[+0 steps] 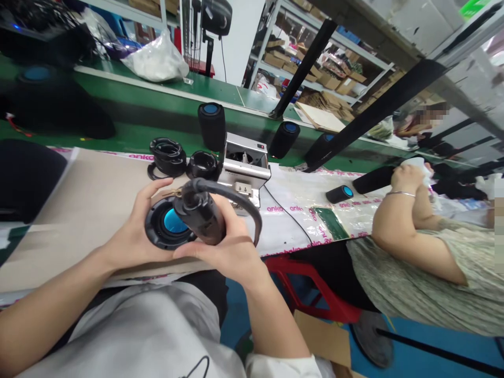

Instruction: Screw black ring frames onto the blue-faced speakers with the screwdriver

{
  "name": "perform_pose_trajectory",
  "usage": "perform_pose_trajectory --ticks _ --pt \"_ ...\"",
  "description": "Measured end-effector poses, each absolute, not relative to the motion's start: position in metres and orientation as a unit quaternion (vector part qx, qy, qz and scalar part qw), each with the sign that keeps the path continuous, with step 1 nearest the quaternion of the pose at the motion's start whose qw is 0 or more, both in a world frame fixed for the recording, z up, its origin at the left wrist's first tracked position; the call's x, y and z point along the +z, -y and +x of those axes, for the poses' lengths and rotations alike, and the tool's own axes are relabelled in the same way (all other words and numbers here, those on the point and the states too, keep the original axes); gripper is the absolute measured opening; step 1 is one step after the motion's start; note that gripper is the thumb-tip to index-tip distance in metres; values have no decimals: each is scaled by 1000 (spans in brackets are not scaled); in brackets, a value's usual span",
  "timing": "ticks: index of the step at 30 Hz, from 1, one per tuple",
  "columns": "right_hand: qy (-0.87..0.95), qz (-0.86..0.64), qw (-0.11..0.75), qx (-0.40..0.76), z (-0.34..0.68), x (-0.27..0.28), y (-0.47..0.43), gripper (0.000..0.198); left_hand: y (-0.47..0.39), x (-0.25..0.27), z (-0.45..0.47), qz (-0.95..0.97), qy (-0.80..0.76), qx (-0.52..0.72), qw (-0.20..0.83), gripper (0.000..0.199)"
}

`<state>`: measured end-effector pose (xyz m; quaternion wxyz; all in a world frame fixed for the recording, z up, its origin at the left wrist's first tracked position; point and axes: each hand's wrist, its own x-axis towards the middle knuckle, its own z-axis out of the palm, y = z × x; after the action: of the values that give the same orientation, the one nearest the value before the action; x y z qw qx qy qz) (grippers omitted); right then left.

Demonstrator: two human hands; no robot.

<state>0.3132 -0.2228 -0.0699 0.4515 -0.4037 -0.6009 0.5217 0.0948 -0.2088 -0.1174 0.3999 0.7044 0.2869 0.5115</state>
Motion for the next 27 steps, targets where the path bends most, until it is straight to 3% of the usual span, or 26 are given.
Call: perform_pose_trajectory --ticks 4,16,23,27 --pt "594 -460 437 495 309 -67 228 81 208 -118 95 697 -298 510 406 115" --pt "671 -525 267 451 315 -31 214 84 205 -122 89 713 -339 493 366 111" --pt "633 -536 323 456 314 -43 216 92 203 -125 91 695 -309 522 387 122" --pt "638 -518 335 461 314 -48 214 92 202 -120 92 685 -316 529 389 105"
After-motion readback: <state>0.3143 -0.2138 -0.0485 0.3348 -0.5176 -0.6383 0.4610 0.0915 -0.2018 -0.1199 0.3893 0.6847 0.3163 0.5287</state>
